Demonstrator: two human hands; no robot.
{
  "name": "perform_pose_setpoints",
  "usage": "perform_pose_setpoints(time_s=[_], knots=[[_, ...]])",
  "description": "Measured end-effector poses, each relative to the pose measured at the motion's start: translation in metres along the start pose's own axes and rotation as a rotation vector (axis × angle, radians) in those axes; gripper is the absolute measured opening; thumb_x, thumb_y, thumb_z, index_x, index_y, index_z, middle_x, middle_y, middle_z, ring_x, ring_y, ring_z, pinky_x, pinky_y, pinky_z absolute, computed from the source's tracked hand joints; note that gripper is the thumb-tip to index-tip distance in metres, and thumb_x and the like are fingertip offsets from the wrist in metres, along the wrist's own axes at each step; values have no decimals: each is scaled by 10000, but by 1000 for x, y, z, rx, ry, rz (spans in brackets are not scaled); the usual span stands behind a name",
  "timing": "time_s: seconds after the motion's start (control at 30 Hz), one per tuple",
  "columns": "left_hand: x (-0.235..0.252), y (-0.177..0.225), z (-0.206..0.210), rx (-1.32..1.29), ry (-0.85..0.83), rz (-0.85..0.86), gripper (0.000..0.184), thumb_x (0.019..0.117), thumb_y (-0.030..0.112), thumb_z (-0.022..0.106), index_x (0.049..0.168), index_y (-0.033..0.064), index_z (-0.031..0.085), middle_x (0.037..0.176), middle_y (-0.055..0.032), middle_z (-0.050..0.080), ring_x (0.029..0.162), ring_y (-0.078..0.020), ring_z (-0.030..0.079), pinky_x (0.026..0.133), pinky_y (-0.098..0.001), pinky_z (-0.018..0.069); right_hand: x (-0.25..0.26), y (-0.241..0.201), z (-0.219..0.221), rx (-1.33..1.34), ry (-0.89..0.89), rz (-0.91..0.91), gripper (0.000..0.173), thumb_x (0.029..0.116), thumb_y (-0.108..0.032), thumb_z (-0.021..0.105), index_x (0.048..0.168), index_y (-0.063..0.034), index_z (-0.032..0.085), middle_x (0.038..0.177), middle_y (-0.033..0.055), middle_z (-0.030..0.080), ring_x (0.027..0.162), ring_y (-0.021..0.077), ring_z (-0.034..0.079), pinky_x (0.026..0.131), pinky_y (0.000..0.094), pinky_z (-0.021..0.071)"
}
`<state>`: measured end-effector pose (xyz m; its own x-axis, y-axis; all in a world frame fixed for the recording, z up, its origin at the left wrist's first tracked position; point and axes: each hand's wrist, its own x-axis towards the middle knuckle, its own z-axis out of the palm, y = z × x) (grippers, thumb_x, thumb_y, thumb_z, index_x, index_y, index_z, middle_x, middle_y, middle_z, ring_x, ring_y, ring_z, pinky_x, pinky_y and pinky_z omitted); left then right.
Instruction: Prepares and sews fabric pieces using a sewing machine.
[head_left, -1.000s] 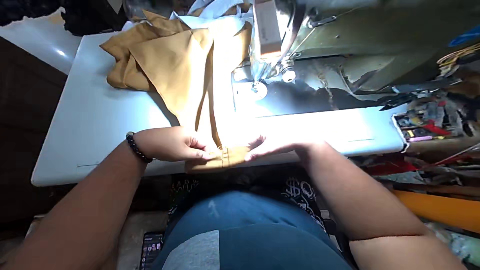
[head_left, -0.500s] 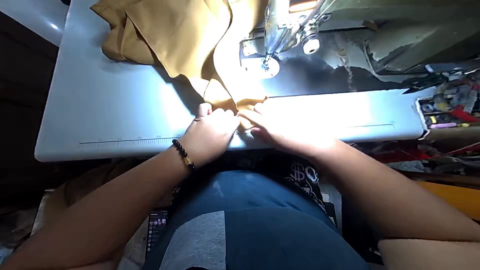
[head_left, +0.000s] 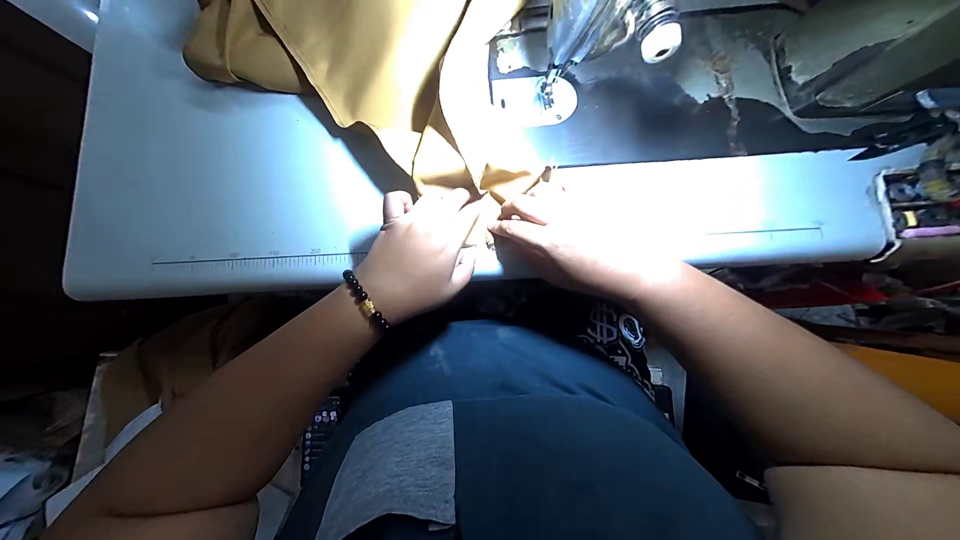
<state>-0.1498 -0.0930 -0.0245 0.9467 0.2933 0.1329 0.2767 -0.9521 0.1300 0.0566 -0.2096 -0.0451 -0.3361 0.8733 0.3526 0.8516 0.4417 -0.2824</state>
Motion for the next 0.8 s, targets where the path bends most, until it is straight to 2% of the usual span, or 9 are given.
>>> perform_pose_setpoints(time_s=[0.1, 0.2, 0.3, 0.43, 0.5, 0.57, 0.63, 0.7, 0.8], knots=[[-8, -2, 5, -60, 161, 16, 258, 991, 262, 579, 1030, 93, 772, 1174, -109, 714, 973, -296, 655, 860, -564, 404, 1, -1, 0, 40, 15, 28, 265, 989, -255, 605, 1101, -62, 748, 983, 120, 669, 967, 316, 626, 829, 447, 507], [-9, -1, 5, -100, 193, -51, 261, 1010, 229, 569, 928, 85, 771, 993, -97, 711, 910, -275, 652, 853, -539, 398, 3, 3, 2, 93, 36, 43, 233, 983, -246, 633, 1047, -59, 755, 929, 105, 660, 910, 271, 632, 803, 399, 501], [-7, 0, 4, -181, 174, -159, 231, 991, 208, 590, 938, 94, 783, 878, -81, 696, 867, -259, 645, 851, -540, 389, 6, 8, 4, 120, 80, 92, 220, 991, -219, 617, 957, -70, 775, 873, 92, 660, 881, 253, 627, 799, 392, 475], [-4, 0, 3, -274, 187, -256, 215, 972, 188, 613, 1111, 125, 765, 860, -34, 742, 839, -196, 682, 910, -535, 408, 13, 6, 0, 134, 22, 270, 274, 1005, -319, 582, 947, -150, 789, 846, 44, 631, 902, 236, 590, 830, 452, 393], [-4, 1, 4, -271, 187, -252, 168, 952, 163, 627, 1057, 118, 750, 814, -31, 720, 803, -195, 669, 894, -534, 406, 16, 4, 0, 149, 10, 330, 297, 992, -356, 574, 921, -162, 788, 832, 35, 626, 919, 244, 586, 828, 474, 384], [-4, 1, 4, -230, 181, -222, 136, 945, 155, 635, 980, 125, 763, 793, -47, 697, 798, -214, 662, 859, -527, 407, 18, 1, 6, 188, 65, 381, 285, 951, -348, 609, 854, -150, 790, 804, 33, 619, 921, 233, 572, 821, 439, 384], [-5, 1, 5, -163, 179, -166, 155, 953, 157, 630, 964, 129, 783, 827, -71, 698, 830, -249, 676, 836, -532, 428, 20, -3, 10, 162, 91, 425, 272, 919, -339, 642, 798, -126, 760, 801, 52, 612, 918, 251, 573, 810, 447, 394], [-7, 0, 7, -101, 193, -91, 181, 958, 151, 620, 982, 128, 798, 900, -88, 721, 855, -265, 688, 820, -529, 445, 23, -7, 10, 100, 82, 430, 272, 904, -327, 656, 784, -92, 721, 811, 91, 626, 925, 313, 605, 828, 524, 396], [-10, -2, 9, -62, 161, -21, 253, 979, 198, 542, 1046, 100, 766, 983, -102, 704, 909, -280, 659, 825, -520, 429, 22, -5, 11, 53, 139, 260, 156, 926, -222, 649, 912, -79, 709, 829, 106, 651, 879, 329, 642, 779, 529, 464]])
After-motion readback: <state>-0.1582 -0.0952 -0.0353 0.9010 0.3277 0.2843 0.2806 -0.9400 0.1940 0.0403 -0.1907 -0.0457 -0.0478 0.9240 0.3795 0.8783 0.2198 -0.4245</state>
